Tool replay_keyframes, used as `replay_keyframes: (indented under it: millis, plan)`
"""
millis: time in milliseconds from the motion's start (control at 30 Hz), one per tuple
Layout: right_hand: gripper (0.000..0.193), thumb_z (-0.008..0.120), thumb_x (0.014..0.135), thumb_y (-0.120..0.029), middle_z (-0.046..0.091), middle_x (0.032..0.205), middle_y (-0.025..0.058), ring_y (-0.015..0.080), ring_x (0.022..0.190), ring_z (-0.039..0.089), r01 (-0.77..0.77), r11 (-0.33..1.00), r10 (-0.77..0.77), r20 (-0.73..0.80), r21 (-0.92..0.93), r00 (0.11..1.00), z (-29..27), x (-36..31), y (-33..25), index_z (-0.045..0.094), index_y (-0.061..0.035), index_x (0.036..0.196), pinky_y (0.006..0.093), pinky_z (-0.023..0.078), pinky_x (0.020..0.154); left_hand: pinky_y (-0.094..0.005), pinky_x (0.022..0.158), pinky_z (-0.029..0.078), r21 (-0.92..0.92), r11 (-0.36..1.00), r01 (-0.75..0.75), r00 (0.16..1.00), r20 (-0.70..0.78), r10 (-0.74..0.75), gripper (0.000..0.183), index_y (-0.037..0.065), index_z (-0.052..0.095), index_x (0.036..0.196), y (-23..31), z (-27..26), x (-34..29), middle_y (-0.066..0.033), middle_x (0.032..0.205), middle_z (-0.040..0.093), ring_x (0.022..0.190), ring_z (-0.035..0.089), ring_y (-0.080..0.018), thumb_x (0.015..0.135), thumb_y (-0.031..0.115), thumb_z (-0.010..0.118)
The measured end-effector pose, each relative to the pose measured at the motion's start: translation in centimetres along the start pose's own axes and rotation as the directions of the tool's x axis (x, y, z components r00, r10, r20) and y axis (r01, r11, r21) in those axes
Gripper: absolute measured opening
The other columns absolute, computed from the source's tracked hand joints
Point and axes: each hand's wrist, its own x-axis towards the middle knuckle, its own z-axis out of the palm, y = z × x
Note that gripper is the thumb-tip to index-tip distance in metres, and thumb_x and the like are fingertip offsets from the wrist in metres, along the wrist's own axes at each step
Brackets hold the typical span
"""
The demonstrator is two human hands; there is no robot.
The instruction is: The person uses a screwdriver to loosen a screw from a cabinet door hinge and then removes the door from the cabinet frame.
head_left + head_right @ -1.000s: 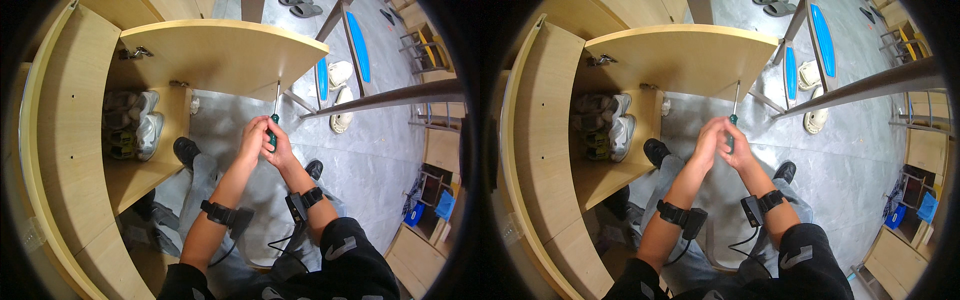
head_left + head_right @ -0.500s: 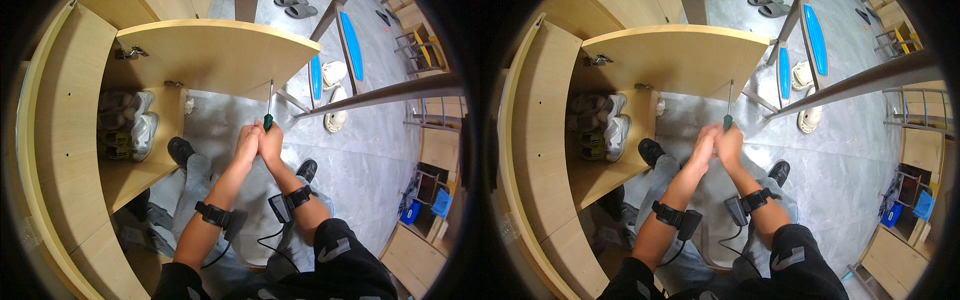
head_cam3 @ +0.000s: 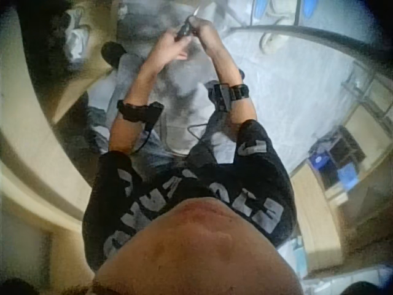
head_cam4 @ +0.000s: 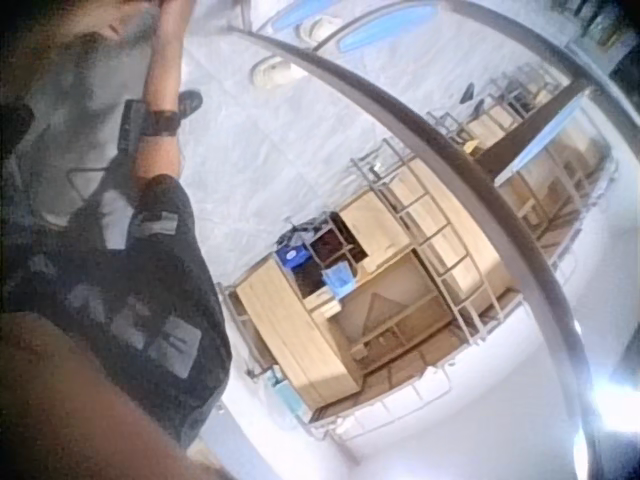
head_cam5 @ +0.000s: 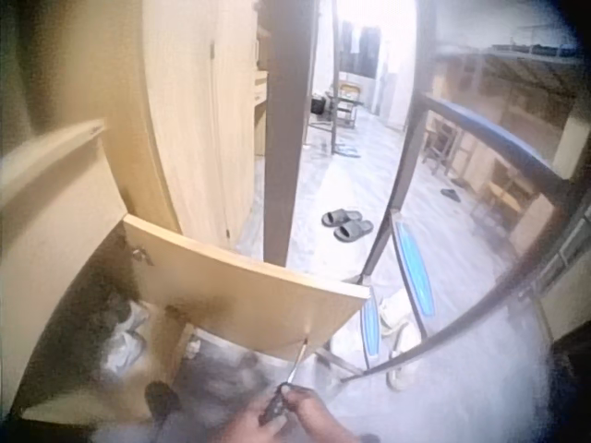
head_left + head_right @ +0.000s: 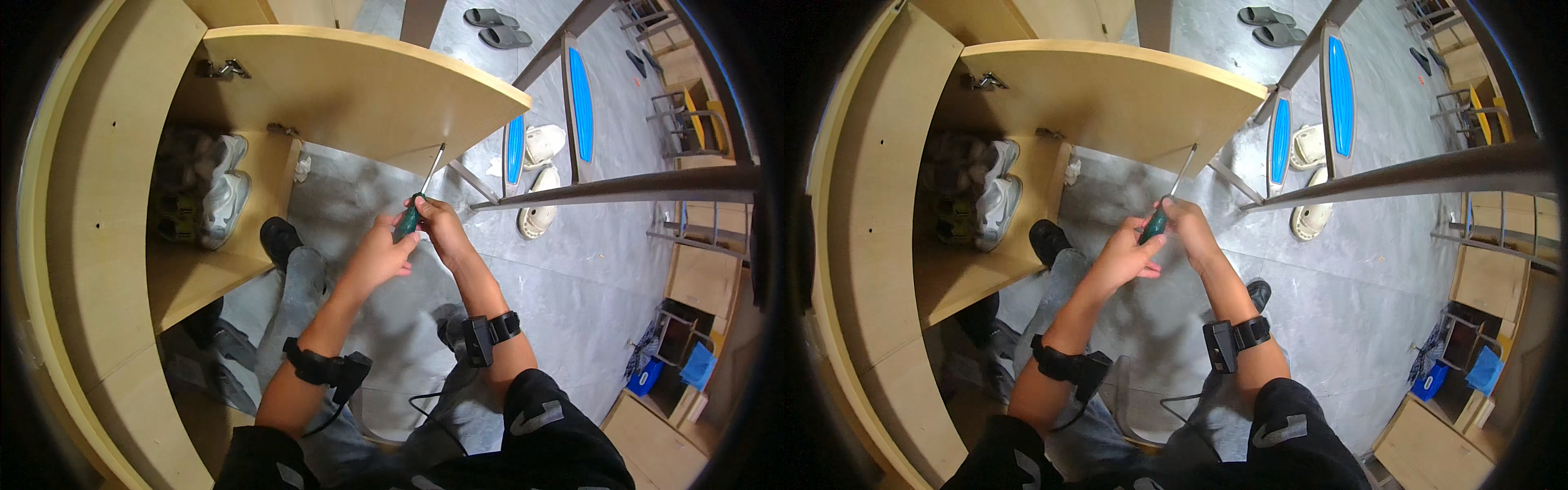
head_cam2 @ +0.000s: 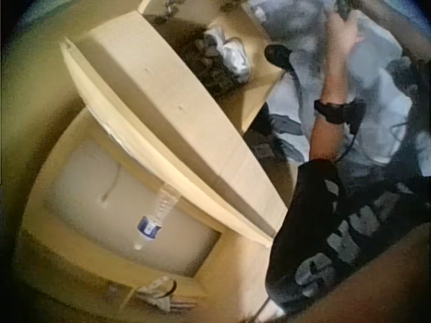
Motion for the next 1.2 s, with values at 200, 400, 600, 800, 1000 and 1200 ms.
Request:
replay_keyframes:
  millis: [200,400,600,800,1000,1200]
  plan:
    - [0.031,0.047,0.093,-0.025,0.064,0.083,0.0079,0.0172,0.079,0.055,0.009,0.996,-0.004,-0.060,0.083,0.998,0.0,0.8,1.4,0.060,0.0023,0.096,0.0307,0.040,0.078,-0.0314,0.048,0.055,0.260,0.965,-0.037,0.994,-0.086,0.062,0.037,-0.004,0.043,0.118,-0.2,0.0,0.5,-0.0130,0.088,0.059,0.063,0.063,-0.0179,0.087,0.010,0.058]
    - [0.030,0.050,0.094,-0.025,0.066,0.082,0.0141,0.0179,0.073,0.060,0.104,0.994,-0.099,-0.178,0.016,0.979,1.2,1.2,2.5,0.057,0.0047,0.096,0.0287,0.045,0.072,-0.0287,0.051,0.046,0.233,0.961,-0.148,0.924,-0.314,0.218,0.028,0.002,0.047,0.117,-2.6,1.3,1.6,-0.0095,0.087,0.059,0.067,0.057,-0.0137,0.092,0.014,0.051]
    - [0.031,0.064,0.080,-0.024,0.060,0.062,0.0099,0.0161,0.055,0.049,0.081,0.939,-0.222,-0.409,-0.335,0.885,1.5,0.4,1.2,0.061,0.0055,0.071,0.0331,0.041,0.053,-0.0250,0.050,0.039,-0.383,0.920,0.076,0.977,-0.155,-0.146,0.026,0.004,0.048,0.099,-2.4,2.0,0.9,-0.0061,0.082,0.050,0.061,0.043,-0.0125,0.099,0.027,0.036]
    - [0.031,0.062,0.079,-0.028,0.065,0.073,0.0138,0.0216,0.063,0.058,0.058,0.932,-0.208,-0.398,-0.359,0.894,1.6,-0.2,0.1,0.062,0.0034,0.083,0.0330,0.045,0.059,-0.0180,0.039,0.029,-0.866,0.314,0.389,0.916,0.328,-0.230,0.032,0.001,0.044,0.092,-3.0,1.4,1.7,-0.0064,0.072,0.045,0.050,0.034,-0.0102,0.100,0.027,0.027]
    - [0.041,0.049,0.090,-0.028,0.063,0.104,0.0189,0.0239,0.094,0.057,-0.147,0.824,-0.019,0.286,0.547,0.958,0.8,-0.8,-0.1,0.051,0.0042,0.115,0.0359,0.045,0.089,-0.0187,0.040,0.031,-0.864,0.260,0.430,0.895,0.446,0.001,0.027,0.002,0.046,0.096,-3.5,-0.5,2.4,-0.0068,0.071,0.049,0.050,0.037,-0.0079,0.099,0.023,0.030]
    - [0.026,0.062,0.086,-0.018,0.064,0.093,0.0154,0.0217,0.086,0.060,0.018,0.941,-0.022,0.011,0.337,1.000,-0.3,0.6,1.1,0.057,0.0040,0.098,0.0335,0.046,0.080,-0.0267,0.058,0.048,-0.437,0.899,-0.010,0.959,-0.258,-0.115,0.033,0.004,0.043,0.118,-0.7,2.0,0.4,-0.0071,0.097,0.053,0.063,0.051,-0.0095,0.093,0.026,0.049]
